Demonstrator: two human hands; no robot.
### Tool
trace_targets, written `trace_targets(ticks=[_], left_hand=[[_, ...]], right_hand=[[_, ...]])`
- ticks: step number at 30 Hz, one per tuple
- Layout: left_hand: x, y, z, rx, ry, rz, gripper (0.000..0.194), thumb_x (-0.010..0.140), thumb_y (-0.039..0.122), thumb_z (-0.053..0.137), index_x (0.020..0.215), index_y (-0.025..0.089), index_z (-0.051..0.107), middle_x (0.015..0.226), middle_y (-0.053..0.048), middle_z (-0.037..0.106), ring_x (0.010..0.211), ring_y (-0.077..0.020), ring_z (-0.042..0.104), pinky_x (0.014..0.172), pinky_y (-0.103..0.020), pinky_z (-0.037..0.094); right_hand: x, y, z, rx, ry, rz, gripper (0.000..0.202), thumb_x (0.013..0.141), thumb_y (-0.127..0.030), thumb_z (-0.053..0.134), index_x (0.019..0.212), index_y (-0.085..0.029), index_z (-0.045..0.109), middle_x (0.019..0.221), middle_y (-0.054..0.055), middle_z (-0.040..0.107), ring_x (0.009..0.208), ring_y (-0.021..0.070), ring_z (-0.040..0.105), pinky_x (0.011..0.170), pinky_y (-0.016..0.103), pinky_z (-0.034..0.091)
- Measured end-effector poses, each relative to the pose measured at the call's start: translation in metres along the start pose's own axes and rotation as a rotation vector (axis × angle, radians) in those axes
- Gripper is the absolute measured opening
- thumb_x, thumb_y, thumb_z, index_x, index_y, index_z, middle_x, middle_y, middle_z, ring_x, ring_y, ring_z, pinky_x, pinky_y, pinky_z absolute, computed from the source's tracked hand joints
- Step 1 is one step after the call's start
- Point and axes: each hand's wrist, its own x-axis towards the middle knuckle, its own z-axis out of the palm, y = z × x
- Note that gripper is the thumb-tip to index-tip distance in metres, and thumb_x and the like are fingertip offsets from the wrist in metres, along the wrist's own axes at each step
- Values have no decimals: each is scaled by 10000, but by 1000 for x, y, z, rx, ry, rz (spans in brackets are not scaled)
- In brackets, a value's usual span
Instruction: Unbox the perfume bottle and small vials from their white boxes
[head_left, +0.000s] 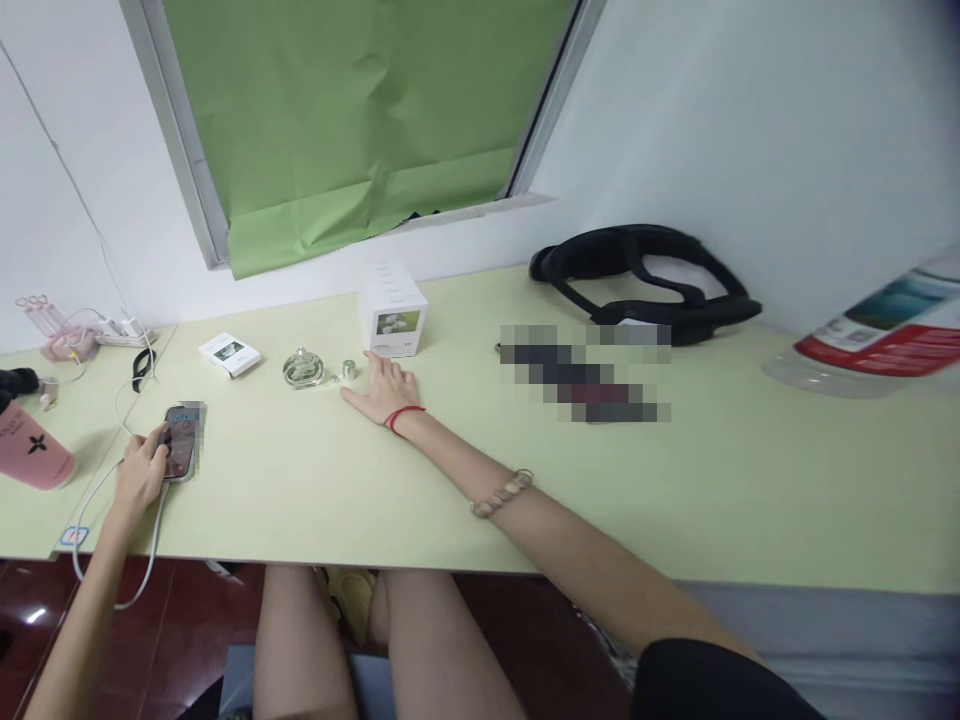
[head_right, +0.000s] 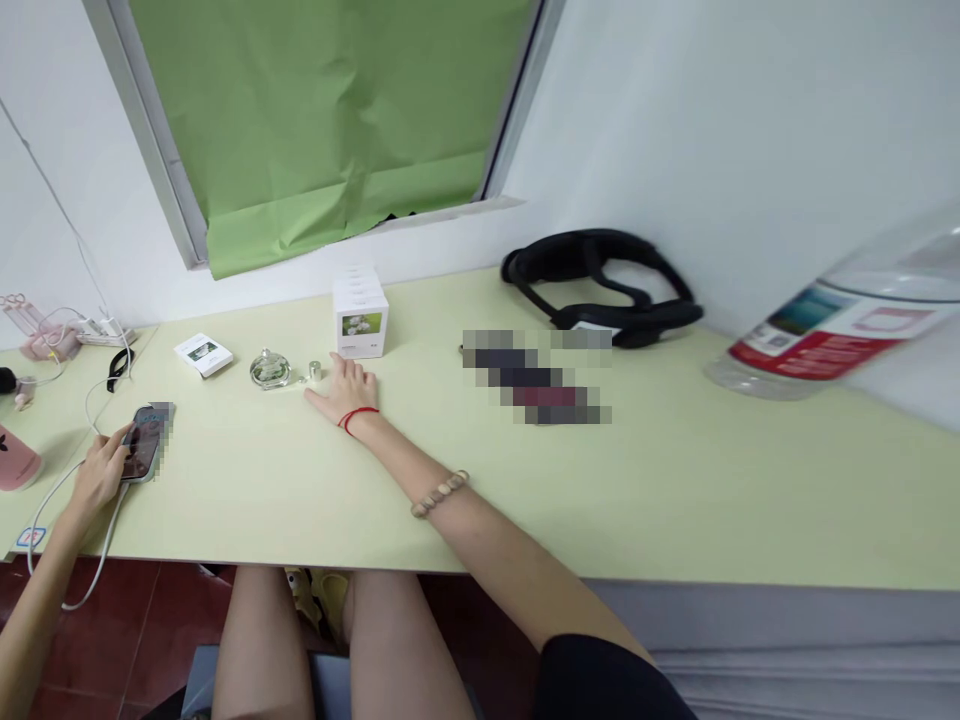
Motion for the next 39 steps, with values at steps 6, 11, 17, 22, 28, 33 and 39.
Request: trace_targets(ticks=[6, 11, 17, 22, 28, 33, 39], left_hand=[[-2, 3, -4, 18, 3, -2, 561, 866, 316, 217, 1360, 228, 467, 1045, -125, 516, 1048, -283, 531, 893, -421, 441], [-6, 4, -4, 0, 1, -16, 568, 862, 302, 197, 1353, 223, 472, 1052, -126, 507, 1069, -286, 521, 930, -439, 415], [-9, 7, -6, -17, 0, 0, 579, 860, 305, 189, 1356, 197, 468, 1041, -134, 494, 1025, -290, 530, 923, -439, 414], [-12, 7, -7, -14, 2, 1, 578, 861, 301, 187, 1346, 178, 475, 1049, -138, 501, 1036, -288, 520, 927, -427, 413], [-17, 16, -8, -2, 85, 77, 515, 879, 277, 230, 1315, 172, 484, 1204, -135, 506, 1119, -282, 440, 972, -406, 383], [-34, 70, 0, 13, 299, 78, 519, 868, 384, 367, 1330, 172, 467, 1201, -163, 456, 1123, -308, 421, 1000, -469, 325], [-9, 147, 49, -59, 86, 341, 538, 858, 270, 355, 1363, 88, 393, 1333, -192, 422, 1250, -295, 380, 1038, -447, 306]], right_hand=[[1, 1, 1, 1, 3, -16, 756, 769, -493, 509, 1385, -113, 289, 1320, 168, 475, 1179, 294, 414, 944, 386, 290], [1, 0, 1, -4, -8, -9, 761, 770, -501, 509, 1387, -114, 288, 1322, 165, 471, 1177, 287, 412, 940, 381, 288], [1, 0, 1, 0, -8, -19, 767, 766, -488, 521, 1389, -108, 285, 1320, 168, 472, 1172, 287, 409, 937, 380, 284], [1, 0, 0, 0, -17, -17, 771, 765, -487, 522, 1392, -106, 283, 1318, 166, 474, 1168, 286, 409, 940, 385, 280], [1, 0, 1, 0, -15, -20, 771, 762, -491, 523, 1388, -110, 286, 1318, 168, 472, 1170, 287, 409, 934, 379, 283], [1, -1, -1, -10, -30, -9, 771, 775, -491, 518, 1400, -115, 269, 1331, 158, 464, 1190, 275, 402, 953, 374, 276], [0, -4, -3, -10, -34, -22, 748, 779, -480, 518, 1390, -117, 284, 1321, 158, 469, 1181, 271, 412, 950, 371, 280]])
